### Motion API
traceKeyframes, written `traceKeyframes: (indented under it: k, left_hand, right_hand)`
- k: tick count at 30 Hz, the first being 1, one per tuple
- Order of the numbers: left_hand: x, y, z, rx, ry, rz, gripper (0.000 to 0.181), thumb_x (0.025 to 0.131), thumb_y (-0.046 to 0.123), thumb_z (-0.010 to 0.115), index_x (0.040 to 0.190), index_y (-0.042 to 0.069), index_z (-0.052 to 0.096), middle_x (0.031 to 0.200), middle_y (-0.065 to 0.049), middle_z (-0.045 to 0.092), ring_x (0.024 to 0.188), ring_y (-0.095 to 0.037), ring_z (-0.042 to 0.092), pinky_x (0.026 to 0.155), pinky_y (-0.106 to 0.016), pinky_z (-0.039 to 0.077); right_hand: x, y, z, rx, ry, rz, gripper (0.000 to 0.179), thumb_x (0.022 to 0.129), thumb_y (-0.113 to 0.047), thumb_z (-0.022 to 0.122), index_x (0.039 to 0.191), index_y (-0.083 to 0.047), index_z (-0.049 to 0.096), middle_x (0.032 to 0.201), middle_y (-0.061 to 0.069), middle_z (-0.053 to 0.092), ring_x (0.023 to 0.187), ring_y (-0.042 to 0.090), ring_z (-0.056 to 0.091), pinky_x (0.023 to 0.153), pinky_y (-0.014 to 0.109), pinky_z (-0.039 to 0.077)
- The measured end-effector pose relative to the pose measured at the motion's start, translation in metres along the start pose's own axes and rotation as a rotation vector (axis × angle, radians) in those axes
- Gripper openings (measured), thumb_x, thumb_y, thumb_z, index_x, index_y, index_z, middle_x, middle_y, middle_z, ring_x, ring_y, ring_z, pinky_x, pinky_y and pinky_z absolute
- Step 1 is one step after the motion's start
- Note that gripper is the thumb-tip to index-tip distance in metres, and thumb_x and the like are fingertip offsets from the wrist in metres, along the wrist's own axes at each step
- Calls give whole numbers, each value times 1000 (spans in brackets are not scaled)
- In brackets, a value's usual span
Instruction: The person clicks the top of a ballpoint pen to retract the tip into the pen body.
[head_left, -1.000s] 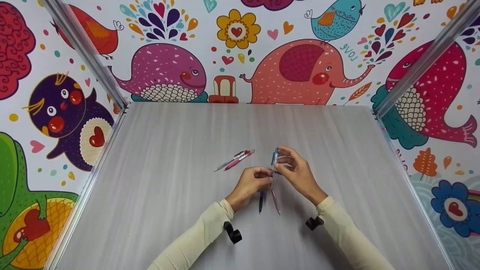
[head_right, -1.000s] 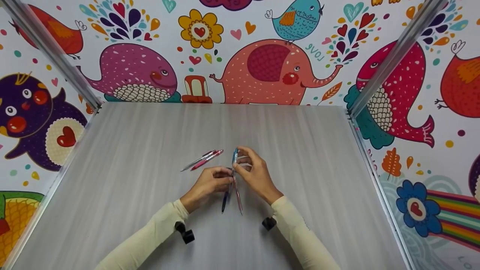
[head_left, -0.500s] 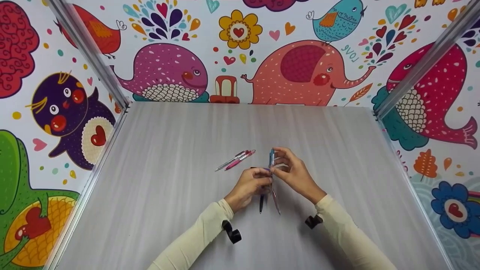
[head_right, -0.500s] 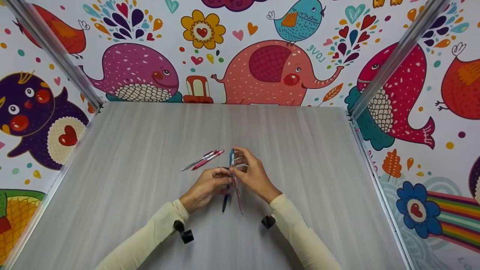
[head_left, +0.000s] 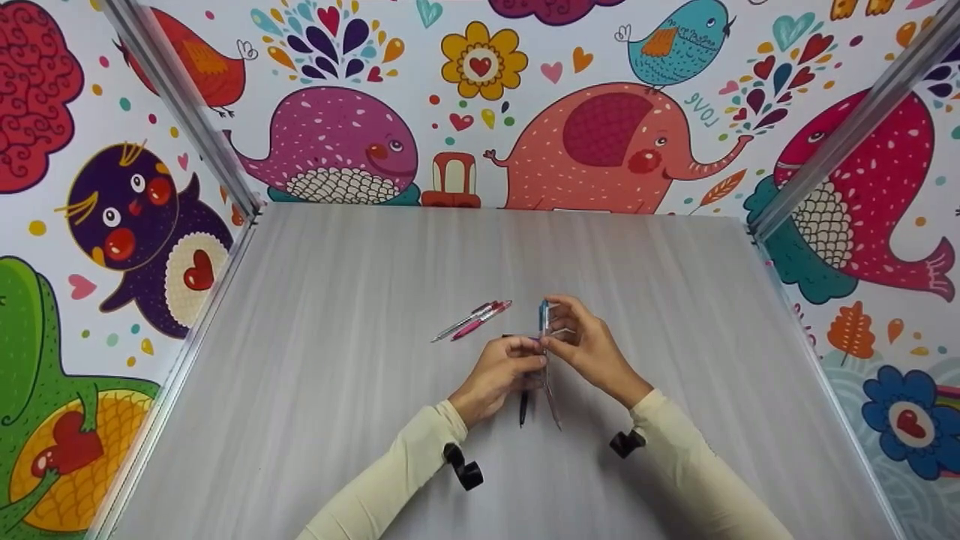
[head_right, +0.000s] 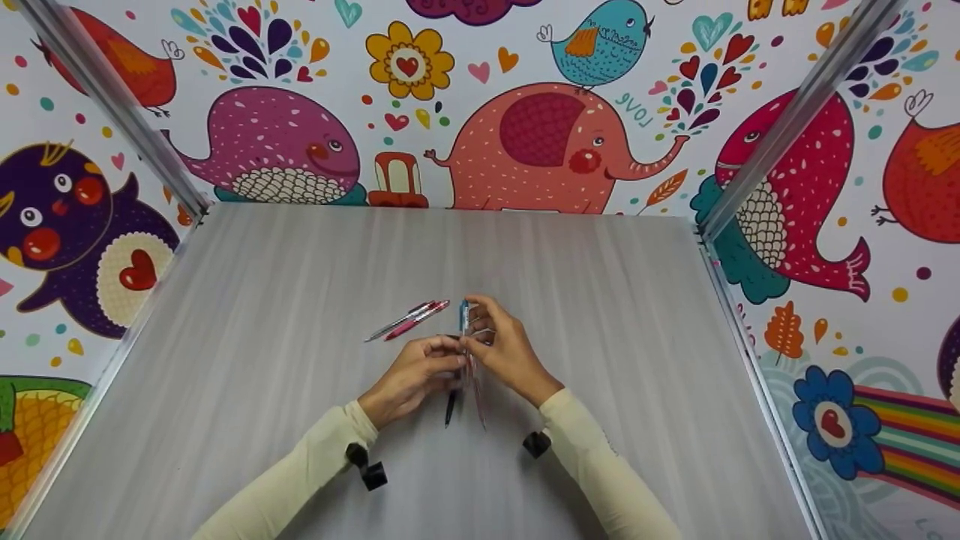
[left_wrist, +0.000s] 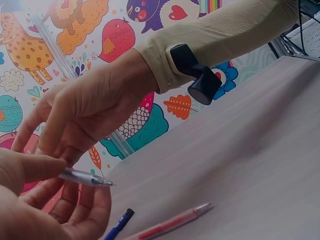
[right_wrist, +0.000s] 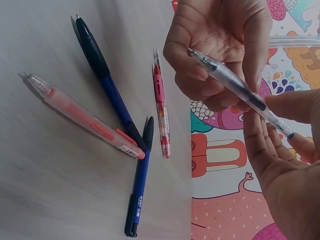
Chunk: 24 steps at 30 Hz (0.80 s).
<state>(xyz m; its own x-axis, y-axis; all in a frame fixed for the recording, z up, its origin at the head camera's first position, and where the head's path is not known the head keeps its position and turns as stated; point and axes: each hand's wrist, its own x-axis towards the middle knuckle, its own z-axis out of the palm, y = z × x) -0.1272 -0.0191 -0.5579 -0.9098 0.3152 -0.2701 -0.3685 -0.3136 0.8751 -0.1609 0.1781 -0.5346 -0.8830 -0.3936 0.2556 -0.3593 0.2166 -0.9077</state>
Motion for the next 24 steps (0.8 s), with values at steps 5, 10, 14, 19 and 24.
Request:
traceKeyframes:
  k: [5,10,14,19,24]
  left_hand:
    - [0,-1,0,-1,7,2,21,98,-2,76,117,-6,70,108,-9,72,95,-17,71,83,-38,64]
    - [1,-1,0,5,11,2,24,98,-3,75,120,-9,68,108,-10,72,94,-17,70,82,-38,65]
    - [1,-2,-1,14,15,11,22,97,-4,75,118,-9,69,107,-10,72,94,-18,70,82,-39,65]
    - [1,-2,-1,32,12,18,16,97,-4,76,112,-4,71,105,-8,72,93,-18,70,82,-39,65]
    - [0,-1,-1,37,2,11,17,97,-3,76,114,-3,71,106,-8,72,93,-18,69,78,-33,62]
  right_hand:
    - [0,0,1,1,9,0,61,95,11,79,150,-2,55,116,19,72,103,26,73,91,28,62]
    - [-1,1,2,3,9,10,61,96,9,79,150,-5,57,115,17,72,103,27,74,90,30,62]
    - [-1,1,2,8,6,8,60,96,9,79,150,-6,57,114,16,72,102,28,74,91,31,63]
    - [-2,2,3,29,12,12,59,96,7,80,149,-7,58,114,17,71,103,29,73,93,31,62]
    - [-4,3,5,40,30,29,57,97,5,80,148,-9,58,115,17,70,102,28,72,92,30,61]
